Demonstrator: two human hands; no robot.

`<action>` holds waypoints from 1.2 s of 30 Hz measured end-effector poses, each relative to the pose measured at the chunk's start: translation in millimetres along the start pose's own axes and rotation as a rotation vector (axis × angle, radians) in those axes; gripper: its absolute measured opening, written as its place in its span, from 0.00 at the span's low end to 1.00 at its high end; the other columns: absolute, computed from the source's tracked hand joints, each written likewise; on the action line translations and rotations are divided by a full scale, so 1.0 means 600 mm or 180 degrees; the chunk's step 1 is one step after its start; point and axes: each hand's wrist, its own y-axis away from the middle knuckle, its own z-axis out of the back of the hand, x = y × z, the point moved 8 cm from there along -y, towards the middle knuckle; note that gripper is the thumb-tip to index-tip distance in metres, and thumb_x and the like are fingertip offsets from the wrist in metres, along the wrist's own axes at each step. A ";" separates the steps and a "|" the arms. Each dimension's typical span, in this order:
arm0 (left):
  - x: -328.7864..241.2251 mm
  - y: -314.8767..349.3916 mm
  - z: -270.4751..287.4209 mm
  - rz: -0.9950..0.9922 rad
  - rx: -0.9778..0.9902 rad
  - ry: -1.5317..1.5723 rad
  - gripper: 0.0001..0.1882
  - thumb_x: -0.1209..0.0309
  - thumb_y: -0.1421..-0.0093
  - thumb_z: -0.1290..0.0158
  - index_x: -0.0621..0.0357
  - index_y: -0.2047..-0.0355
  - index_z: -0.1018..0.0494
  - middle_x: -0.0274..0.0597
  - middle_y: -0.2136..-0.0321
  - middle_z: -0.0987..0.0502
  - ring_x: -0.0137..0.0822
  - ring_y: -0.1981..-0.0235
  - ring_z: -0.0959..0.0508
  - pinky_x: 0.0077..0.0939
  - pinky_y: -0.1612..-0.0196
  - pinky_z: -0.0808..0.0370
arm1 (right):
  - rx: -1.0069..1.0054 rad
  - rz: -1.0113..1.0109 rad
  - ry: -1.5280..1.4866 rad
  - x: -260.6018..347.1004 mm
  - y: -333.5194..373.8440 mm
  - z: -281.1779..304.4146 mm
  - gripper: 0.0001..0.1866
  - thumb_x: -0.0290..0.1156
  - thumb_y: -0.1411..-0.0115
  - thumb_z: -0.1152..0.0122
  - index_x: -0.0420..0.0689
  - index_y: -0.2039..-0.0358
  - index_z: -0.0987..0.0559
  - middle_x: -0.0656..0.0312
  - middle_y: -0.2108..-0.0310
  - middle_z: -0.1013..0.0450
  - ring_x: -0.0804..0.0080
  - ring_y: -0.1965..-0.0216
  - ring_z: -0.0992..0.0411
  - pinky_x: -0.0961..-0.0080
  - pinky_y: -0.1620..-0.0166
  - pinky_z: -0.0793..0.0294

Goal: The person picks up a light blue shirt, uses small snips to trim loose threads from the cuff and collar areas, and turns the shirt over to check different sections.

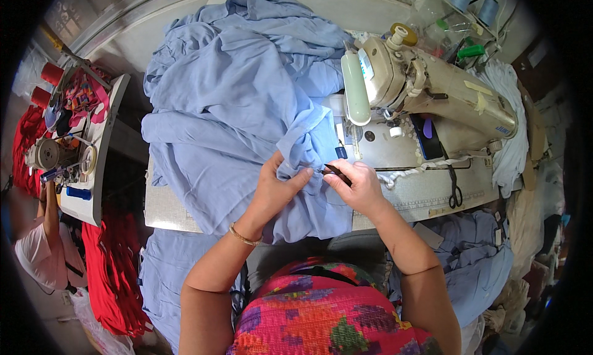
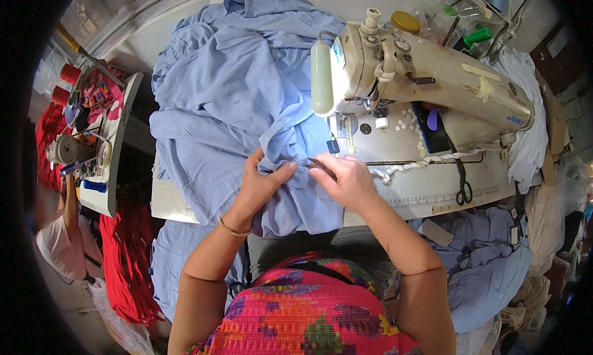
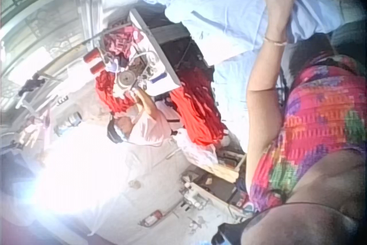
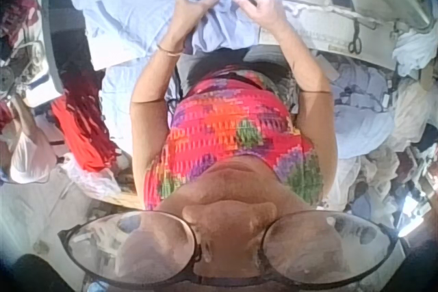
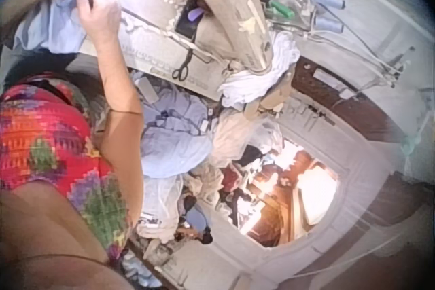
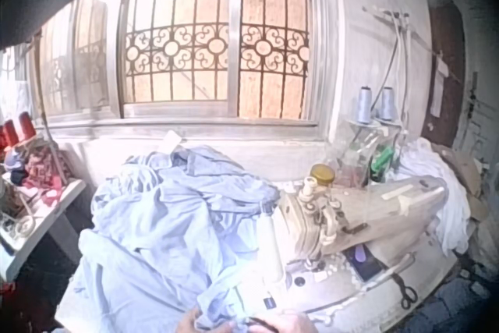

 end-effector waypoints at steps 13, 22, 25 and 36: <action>-0.006 -0.001 -0.004 -0.0120 0.0039 -0.0426 0.20 0.75 0.49 0.43 0.65 0.55 0.30 0.36 0.66 0.24 0.25 0.65 0.27 0.20 0.60 0.29 | -0.0081 0.0439 0.0751 0.026 0.003 0.004 0.09 0.35 0.48 0.40 0.45 0.69 0.25 0.59 0.77 0.26 0.63 0.78 0.29 0.70 0.73 0.34; 0.015 -0.003 -0.003 0.0251 0.0084 0.0104 0.20 0.73 0.49 0.41 0.66 0.55 0.30 0.38 0.65 0.24 0.27 0.64 0.26 0.21 0.60 0.29 | 0.0077 0.0114 -0.0022 0.006 -0.004 -0.003 0.08 0.33 0.48 0.39 0.44 0.70 0.24 0.59 0.80 0.28 0.60 0.80 0.30 0.69 0.75 0.34; 0.005 0.000 -0.004 0.0466 -0.0068 0.0201 0.20 0.75 0.52 0.39 0.65 0.58 0.29 0.38 0.66 0.24 0.27 0.66 0.25 0.22 0.60 0.27 | 0.0171 -0.0113 -0.0260 -0.007 -0.003 -0.008 0.08 0.33 0.48 0.39 0.44 0.71 0.24 0.59 0.81 0.28 0.60 0.80 0.30 0.69 0.75 0.34; 0.009 0.000 -0.006 0.0455 0.0064 0.0209 0.20 0.75 0.51 0.42 0.65 0.56 0.30 0.38 0.66 0.24 0.26 0.67 0.26 0.21 0.61 0.28 | -0.0047 0.0813 0.0966 0.034 0.001 -0.011 0.07 0.34 0.47 0.41 0.44 0.72 0.26 0.61 0.82 0.30 0.64 0.82 0.31 0.71 0.75 0.36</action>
